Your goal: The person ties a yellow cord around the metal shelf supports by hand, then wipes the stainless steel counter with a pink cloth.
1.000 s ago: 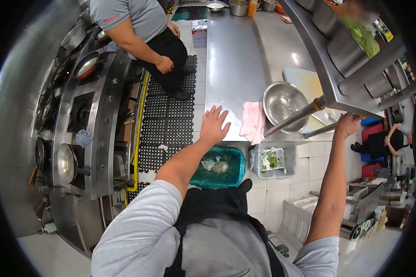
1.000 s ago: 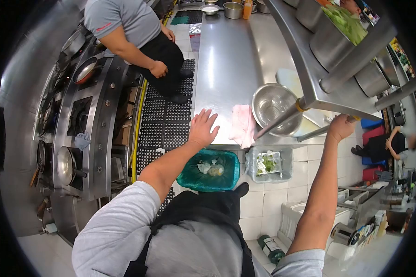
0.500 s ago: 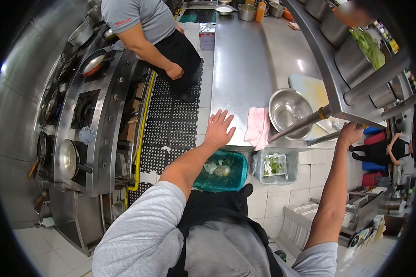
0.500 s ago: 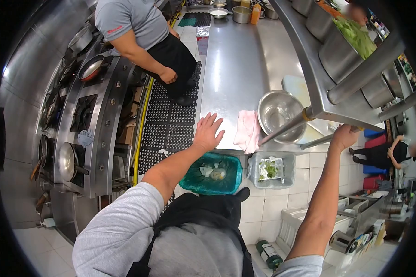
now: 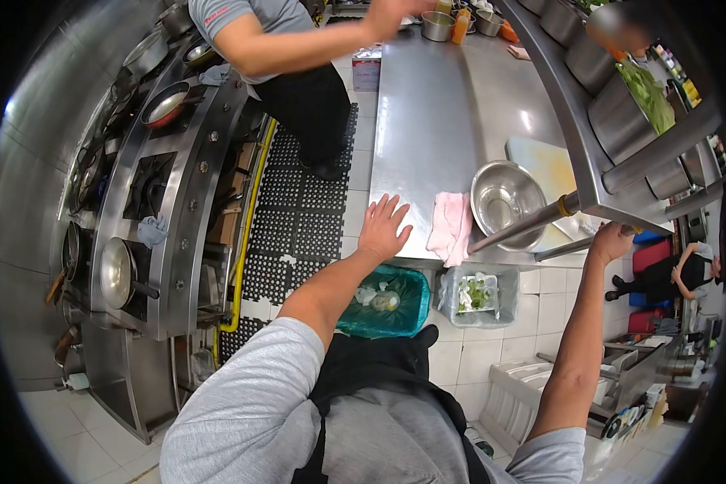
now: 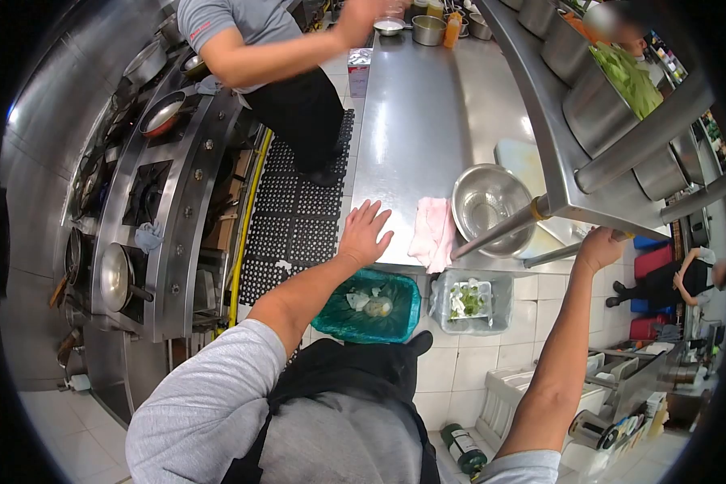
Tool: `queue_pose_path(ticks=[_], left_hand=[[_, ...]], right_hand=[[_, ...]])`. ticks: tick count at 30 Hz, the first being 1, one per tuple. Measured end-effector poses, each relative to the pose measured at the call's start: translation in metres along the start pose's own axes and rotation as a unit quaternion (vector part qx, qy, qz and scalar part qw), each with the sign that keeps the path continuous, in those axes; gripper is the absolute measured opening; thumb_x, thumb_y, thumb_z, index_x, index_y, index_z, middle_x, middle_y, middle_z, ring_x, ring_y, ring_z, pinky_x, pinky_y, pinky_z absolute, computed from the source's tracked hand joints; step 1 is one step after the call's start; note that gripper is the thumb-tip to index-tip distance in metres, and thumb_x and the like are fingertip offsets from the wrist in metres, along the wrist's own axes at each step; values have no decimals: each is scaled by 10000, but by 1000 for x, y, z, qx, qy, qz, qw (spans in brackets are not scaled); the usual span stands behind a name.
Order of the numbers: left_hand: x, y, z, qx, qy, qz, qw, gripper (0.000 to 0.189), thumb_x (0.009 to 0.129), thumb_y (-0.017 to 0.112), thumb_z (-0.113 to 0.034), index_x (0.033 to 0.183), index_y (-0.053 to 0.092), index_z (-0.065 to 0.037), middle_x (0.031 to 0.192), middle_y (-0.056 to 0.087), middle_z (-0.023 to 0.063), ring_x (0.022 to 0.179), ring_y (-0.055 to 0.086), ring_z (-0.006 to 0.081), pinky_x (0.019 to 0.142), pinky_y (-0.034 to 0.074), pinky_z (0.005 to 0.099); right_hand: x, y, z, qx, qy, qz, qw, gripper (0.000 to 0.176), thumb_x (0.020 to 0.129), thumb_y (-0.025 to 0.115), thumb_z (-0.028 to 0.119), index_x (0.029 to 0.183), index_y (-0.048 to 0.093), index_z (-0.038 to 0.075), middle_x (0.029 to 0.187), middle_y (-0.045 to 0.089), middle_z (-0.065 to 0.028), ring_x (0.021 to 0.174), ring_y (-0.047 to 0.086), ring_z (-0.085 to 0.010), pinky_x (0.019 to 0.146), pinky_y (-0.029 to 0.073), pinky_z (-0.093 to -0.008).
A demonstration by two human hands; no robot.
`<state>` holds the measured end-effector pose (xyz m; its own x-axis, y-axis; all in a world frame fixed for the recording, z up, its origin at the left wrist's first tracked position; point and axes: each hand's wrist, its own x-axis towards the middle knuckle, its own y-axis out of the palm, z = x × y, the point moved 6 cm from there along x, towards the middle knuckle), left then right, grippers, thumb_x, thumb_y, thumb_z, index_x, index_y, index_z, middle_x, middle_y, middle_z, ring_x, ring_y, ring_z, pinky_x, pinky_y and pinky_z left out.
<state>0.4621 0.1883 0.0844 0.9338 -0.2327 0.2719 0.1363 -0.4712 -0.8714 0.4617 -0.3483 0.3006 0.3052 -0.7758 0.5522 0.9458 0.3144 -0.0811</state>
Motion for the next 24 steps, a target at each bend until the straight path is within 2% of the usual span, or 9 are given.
queue_pose_path(ticks=[6, 9, 12, 15, 18, 21, 23, 24], left_hand=[[0, -1, -1, -11, -1, -13, 1000, 531, 939, 648, -362, 1417, 585, -140, 1547, 464, 164, 1494, 333, 354, 1217, 249, 538], [-1, -1, -1, -12, 2, -17, 1000, 529, 937, 651, -361, 1412, 588, -138, 1546, 467, 166, 1493, 335, 357, 1216, 252, 537], [0, -1, -1, -1, -5, 9, 1000, 535, 975, 607, -392, 1449, 556, -149, 1580, 436, 148, 1522, 295, 341, 1235, 229, 530], [0, -3, -2, -2, -5, 10, 1000, 533, 977, 604, -396, 1447, 558, -149, 1575, 441, 148, 1521, 297, 342, 1233, 231, 531], [0, -2, -1, 1, -3, 5, 1000, 530, 980, 599, -399, 1447, 560, -150, 1571, 445, 151, 1517, 305, 345, 1232, 232, 533], [-1, 1, 1, -3, 7, -26, 1000, 534, 937, 653, -371, 1414, 586, -142, 1533, 483, 167, 1485, 354, 370, 1204, 272, 555], [-1, 5, 2, 13, 15, -31, 999, 539, 938, 652, -375, 1421, 581, -147, 1528, 490, 168, 1477, 368, 378, 1196, 286, 566], [-1, 7, 3, 16, 15, -37, 999, 544, 937, 653, -378, 1425, 579, -149, 1528, 490, 168, 1470, 380, 381, 1193, 292, 568]], right_hand=[[-2, 0, 5, -20, -4, 3, 1000, 277, 949, 661, 246, 972, 628, -28, 820, 681, -95, 659, 665, -187, 544, 547, -332], [0, 0, 0, -16, -12, 2, 1000, 282, 987, 661, 269, 998, 609, -8, 841, 657, -75, 626, 620, -151, 510, 535, -305], [2, 1, -5, -20, -26, 5, 999, 263, 957, 647, 235, 980, 636, -27, 813, 686, -103, 672, 668, -191, 543, 540, -331], [4, 1, -9, 10, -14, 9, 1000, 251, 948, 653, 225, 968, 642, -25, 814, 693, -105, 679, 670, -187, 546, 545, -334], [4, 0, -4, -46, -41, -5, 998, 273, 936, 666, 241, 941, 633, -30, 812, 693, -109, 670, 665, -199, 556, 541, -362], [-8, -1, 14, -22, -37, -11, 999, 288, 927, 654, 253, 910, 624, -33, 792, 687, -136, 656, 665, -253, 590, 534, -407], [8, -4, -16, -87, -41, -12, 995, 277, 920, 632, 242, 872, 607, -29, 756, 669, -159, 645, 656, -311, 624, 525, -439], [8, -4, -11, -80, -74, -22, 994, 245, 918, 612, 213, 837, 592, -18, 718, 647, -165, 638, 647, -336, 635, 525, -445]])
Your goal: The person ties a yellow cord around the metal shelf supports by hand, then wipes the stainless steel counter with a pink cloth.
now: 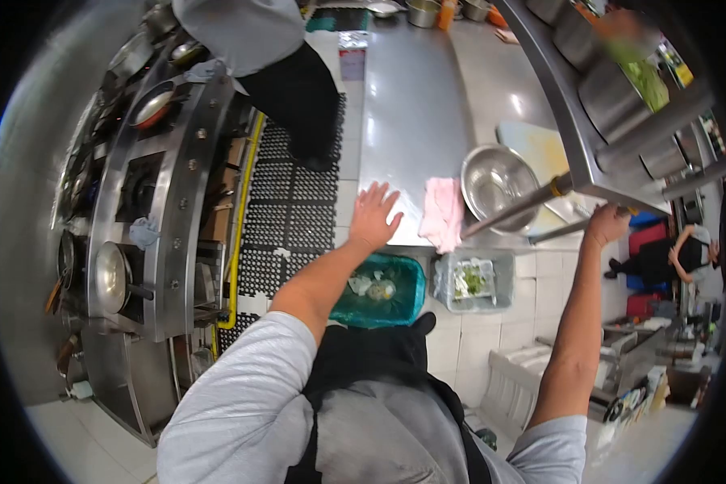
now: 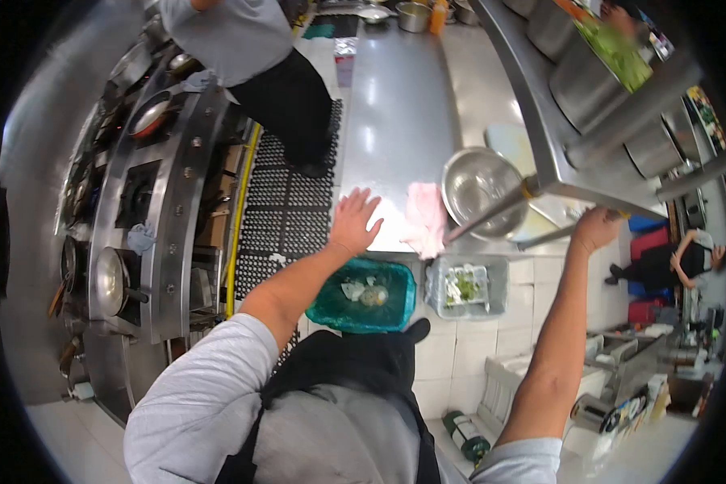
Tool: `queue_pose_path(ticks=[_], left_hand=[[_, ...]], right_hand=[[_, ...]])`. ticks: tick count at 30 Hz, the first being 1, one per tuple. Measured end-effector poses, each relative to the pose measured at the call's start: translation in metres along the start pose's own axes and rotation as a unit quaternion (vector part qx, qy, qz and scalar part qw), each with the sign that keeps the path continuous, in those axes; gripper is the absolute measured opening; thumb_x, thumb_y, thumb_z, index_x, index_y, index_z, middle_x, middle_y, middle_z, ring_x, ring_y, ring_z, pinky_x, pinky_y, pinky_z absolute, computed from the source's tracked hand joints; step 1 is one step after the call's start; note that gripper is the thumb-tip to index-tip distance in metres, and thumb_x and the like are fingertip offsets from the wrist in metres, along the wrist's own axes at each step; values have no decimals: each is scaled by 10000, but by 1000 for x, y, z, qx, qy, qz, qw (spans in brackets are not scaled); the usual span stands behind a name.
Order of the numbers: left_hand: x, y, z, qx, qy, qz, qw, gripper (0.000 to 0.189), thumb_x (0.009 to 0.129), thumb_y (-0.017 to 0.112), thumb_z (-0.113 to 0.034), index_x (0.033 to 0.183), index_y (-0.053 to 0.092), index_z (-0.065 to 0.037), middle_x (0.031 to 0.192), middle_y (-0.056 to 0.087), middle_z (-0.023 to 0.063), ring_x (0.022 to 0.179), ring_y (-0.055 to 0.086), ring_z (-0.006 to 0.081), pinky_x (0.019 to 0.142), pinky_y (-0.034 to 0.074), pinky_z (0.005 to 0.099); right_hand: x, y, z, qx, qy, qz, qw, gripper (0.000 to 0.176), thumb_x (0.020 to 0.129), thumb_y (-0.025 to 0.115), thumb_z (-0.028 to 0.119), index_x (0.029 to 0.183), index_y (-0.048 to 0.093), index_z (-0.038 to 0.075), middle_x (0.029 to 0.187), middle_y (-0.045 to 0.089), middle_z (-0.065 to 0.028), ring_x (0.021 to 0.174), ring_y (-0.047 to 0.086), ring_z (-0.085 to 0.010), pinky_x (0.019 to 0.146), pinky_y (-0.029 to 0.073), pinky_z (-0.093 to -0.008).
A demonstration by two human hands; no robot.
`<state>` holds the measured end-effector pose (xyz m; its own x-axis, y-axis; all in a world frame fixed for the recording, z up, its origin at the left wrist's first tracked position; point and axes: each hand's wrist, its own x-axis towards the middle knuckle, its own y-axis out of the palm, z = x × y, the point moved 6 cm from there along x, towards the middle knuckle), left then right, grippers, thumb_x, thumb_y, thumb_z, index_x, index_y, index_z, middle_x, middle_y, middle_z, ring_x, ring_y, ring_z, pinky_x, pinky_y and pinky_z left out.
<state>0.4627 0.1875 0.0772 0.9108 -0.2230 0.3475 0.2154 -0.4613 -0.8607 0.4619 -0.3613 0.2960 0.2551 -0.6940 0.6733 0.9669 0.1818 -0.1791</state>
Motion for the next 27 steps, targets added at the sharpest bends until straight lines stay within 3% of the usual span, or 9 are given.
queue_pose_path(ticks=[5, 15, 17, 18, 19, 21, 22, 25, 27], left_hand=[[2, -5, -3, -14, -2, 7, 1000, 545, 929, 659, -374, 1419, 589, -148, 1537, 486, 165, 1477, 369, 376, 1204, 272, 557], [3, -7, -6, -16, -7, 14, 1000, 526, 934, 660, -364, 1409, 591, -150, 1522, 493, 157, 1477, 365, 366, 1207, 265, 548], [2, -3, -2, -6, -5, 2, 1000, 527, 931, 665, -374, 1405, 595, -155, 1507, 505, 156, 1469, 376, 368, 1201, 273, 554], [1, 1, -4, -14, 3, 10, 1000, 519, 938, 656, -391, 1397, 608, -153, 1506, 512, 153, 1462, 388, 359, 1197, 278, 551], [3, 3, -1, -8, 2, 12, 1000, 512, 946, 647, -408, 1388, 621, -150, 1504, 518, 149, 1455, 400, 351, 1192, 283, 549], [-1, 9, 8, -49, 4, -12, 999, 533, 927, 671, -423, 1389, 612, -162, 1509, 512, 157, 1446, 404, 382, 1192, 297, 552], [1, -2, 3, -22, -4, 8, 1000, 538, 938, 652, -430, 1401, 605, -158, 1515, 510, 155, 1458, 394, 383, 1200, 289, 554], [-2, -6, 5, -24, -29, 18, 999, 569, 955, 627, -431, 1457, 562, -170, 1581, 442, 144, 1517, 312, 361, 1230, 247, 551], [-4, -10, 7, -40, -34, 20, 998, 568, 957, 629, -413, 1466, 553, -172, 1593, 425, 142, 1524, 298, 350, 1238, 235, 544]], right_hand=[[-9, 0, 23, 67, 35, 9, 997, 262, 976, 636, 210, 812, 565, 18, 694, 617, -64, 576, 601, -164, 515, 498, -335], [-11, -1, 39, 43, 42, 18, 998, 291, 945, 671, 278, 815, 605, 26, 717, 663, -77, 586, 638, -210, 540, 523, -375], [4, 3, -1, -96, -39, 35, 994, 326, 863, 739, 394, 908, 667, 80, 828, 700, -93, 701, 672, -237, 590, 535, -400], [27, 17, -42, -448, -206, 66, 868, 378, 822, 774, 452, 955, 698, 106, 883, 719, -100, 759, 688, -251, 616, 541, -413], [36, 24, -81, -596, -313, 64, 736, 443, 782, 808, 509, 1002, 730, 133, 939, 738, -108, 816, 705, -264, 641, 547, -425], [35, 31, -93, -636, -237, 141, 721, 461, 781, 814, 505, 1056, 728, 145, 1019, 714, -102, 871, 689, -267, 688, 547, -417], [32, 25, -72, -580, -260, 124, 762, 439, 786, 829, 465, 1067, 727, 142, 1012, 712, -101, 871, 689, -266, 691, 553, -415], [32, 10, -52, -142, -37, 41, 988, 435, 891, 761, 331, 1138, 671, -17, 1082, 750, -170, 919, 725, -345, 796, 582, -448], [31, 11, -46, -94, -31, 45, 994, 448, 939, 704, 353, 1174, 669, -26, 1069, 753, -182, 921, 737, -321, 802, 593, -433]])
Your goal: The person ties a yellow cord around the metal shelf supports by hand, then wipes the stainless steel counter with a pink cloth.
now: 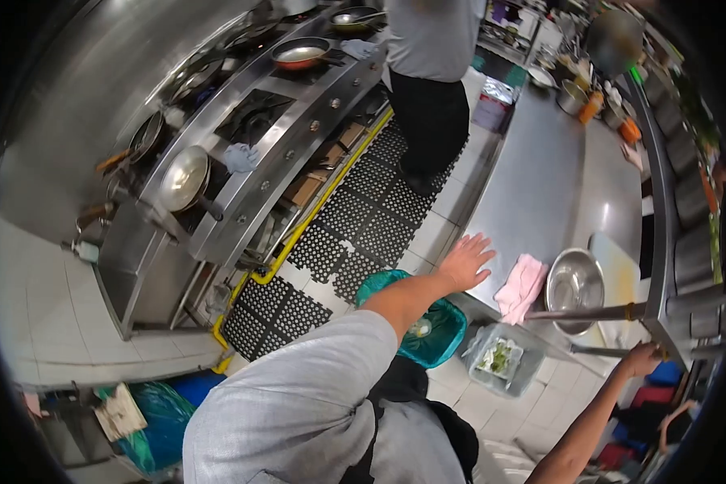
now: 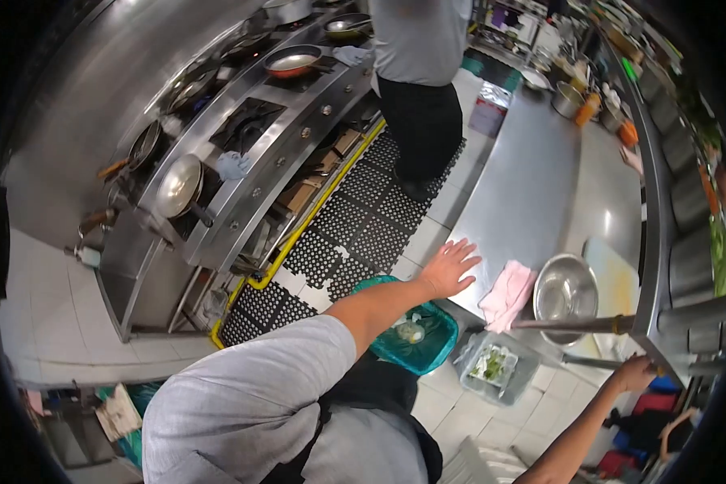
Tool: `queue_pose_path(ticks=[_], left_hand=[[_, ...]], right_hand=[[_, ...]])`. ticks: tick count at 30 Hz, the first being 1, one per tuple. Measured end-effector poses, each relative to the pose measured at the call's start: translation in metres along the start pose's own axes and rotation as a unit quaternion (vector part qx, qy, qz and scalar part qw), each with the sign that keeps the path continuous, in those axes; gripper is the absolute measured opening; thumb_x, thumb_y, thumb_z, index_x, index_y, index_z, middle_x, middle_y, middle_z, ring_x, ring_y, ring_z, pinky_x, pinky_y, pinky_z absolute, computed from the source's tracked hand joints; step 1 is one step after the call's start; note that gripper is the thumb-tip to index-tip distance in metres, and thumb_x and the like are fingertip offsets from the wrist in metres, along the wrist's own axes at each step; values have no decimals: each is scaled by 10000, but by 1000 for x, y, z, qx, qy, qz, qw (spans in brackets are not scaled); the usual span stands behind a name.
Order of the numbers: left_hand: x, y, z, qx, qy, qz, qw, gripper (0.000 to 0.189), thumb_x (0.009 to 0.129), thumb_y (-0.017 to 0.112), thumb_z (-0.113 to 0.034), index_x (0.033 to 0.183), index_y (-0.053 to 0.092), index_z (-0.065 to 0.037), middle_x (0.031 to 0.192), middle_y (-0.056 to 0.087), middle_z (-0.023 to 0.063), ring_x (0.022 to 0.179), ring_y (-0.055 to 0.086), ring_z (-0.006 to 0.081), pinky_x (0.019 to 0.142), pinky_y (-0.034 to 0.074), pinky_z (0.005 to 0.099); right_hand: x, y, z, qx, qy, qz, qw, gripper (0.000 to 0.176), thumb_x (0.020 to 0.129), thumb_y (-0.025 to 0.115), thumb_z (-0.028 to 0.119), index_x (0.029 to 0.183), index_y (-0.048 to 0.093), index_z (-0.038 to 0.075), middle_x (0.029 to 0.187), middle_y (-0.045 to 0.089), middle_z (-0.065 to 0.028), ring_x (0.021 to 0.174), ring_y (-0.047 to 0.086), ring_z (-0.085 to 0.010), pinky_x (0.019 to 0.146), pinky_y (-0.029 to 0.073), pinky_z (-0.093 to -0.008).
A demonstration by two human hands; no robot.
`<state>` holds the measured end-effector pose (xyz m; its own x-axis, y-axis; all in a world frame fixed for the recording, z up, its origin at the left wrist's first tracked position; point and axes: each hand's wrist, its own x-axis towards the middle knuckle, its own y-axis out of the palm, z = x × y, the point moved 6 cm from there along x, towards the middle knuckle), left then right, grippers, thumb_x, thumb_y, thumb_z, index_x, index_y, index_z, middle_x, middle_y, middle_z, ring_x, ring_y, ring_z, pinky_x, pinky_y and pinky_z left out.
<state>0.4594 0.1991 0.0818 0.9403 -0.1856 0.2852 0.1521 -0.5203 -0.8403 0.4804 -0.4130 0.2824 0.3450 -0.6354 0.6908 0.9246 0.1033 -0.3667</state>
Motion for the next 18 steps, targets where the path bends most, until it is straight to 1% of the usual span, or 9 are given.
queue_pose_path(ticks=[2, 6, 11, 12, 14, 15, 16, 17, 18], left_hand=[[-3, -2, 0, -17, 1, -1, 1000, 563, 957, 634, -392, 1468, 550, -171, 1599, 416, 140, 1529, 291, 342, 1245, 229, 535], [-21, 1, 0, -48, -8, 1, 999, 563, 935, 674, -313, 1466, 552, -169, 1606, 406, 137, 1538, 279, 338, 1231, 235, 577], [-137, -44, -4, -51, -56, -28, 997, 564, 916, 680, -265, 1451, 551, -145, 1619, 370, 149, 1549, 236, 385, 1207, 231, 640], [-175, -48, 1, -50, -94, -18, 994, 573, 900, 691, -265, 1442, 555, -139, 1604, 388, 149, 1538, 251, 404, 1210, 235, 621], [-280, -8, 45, -33, -185, 107, 976, 440, 917, 632, -320, 1300, 661, -105, 1402, 594, 184, 1339, 516, 395, 1107, 410, 557], [-350, 19, 75, -86, -259, 209, 939, 445, 933, 581, -392, 1200, 707, -60, 1210, 688, 222, 1122, 648, 402, 993, 499, 530], [-428, 35, 100, -74, -249, 267, 928, 462, 969, 526, -417, 1131, 734, -38, 1103, 712, 255, 1023, 687, 409, 923, 533, 509], [-509, 20, 113, -55, -447, 343, 824, 451, 1011, 491, -403, 1083, 756, -45, 1094, 724, 238, 1034, 693, 391, 893, 542, 507], [-581, -5, 115, -32, -459, 343, 819, 439, 1028, 499, -416, 1044, 780, -79, 1092, 732, 230, 1019, 705, 397, 895, 546, 522]], right_hand=[[-12, -14, 35, 42, -22, -42, 998, 414, 963, 648, 387, 1008, 682, -24, 941, 757, -153, 730, 738, -277, 631, 600, -409], [-7, -6, 26, 35, -44, 0, 998, 467, 975, 656, 425, 1109, 691, -21, 965, 753, -162, 729, 735, -279, 620, 609, -383], [-9, 3, 27, 108, -56, 1, 993, 507, 980, 666, 452, 1170, 705, -17, 999, 752, -172, 723, 733, -276, 605, 601, -371], [-7, 5, 23, 131, -78, -9, 988, 504, 981, 668, 454, 1161, 711, -15, 1017, 752, -176, 724, 734, -277, 605, 600, -375], [-2, 13, 12, -104, -262, -14, 959, 502, 965, 700, 464, 1180, 720, 11, 1139, 739, -202, 795, 748, -296, 676, 613, -407], [-5, 13, 12, -37, -152, 38, 987, 456, 988, 677, 390, 1263, 692, 27, 1207, 717, -181, 927, 731, -304, 766, 598, -411], [-4, 21, 10, 29, -94, 85, 992, 433, 1002, 662, 353, 1303, 682, 42, 1257, 699, -171, 995, 722, -310, 808, 591, -412], [-5, 29, 7, 91, -29, 123, 988, 418, 1016, 646, 317, 1343, 672, 58, 1307, 682, -161, 1063, 714, -315, 849, 584, -413], [0, 39, -7, 148, -17, 149, 978, 404, 1021, 638, 317, 1339, 681, 72, 1339, 670, -163, 1067, 714, -318, 843, 585, -411]])
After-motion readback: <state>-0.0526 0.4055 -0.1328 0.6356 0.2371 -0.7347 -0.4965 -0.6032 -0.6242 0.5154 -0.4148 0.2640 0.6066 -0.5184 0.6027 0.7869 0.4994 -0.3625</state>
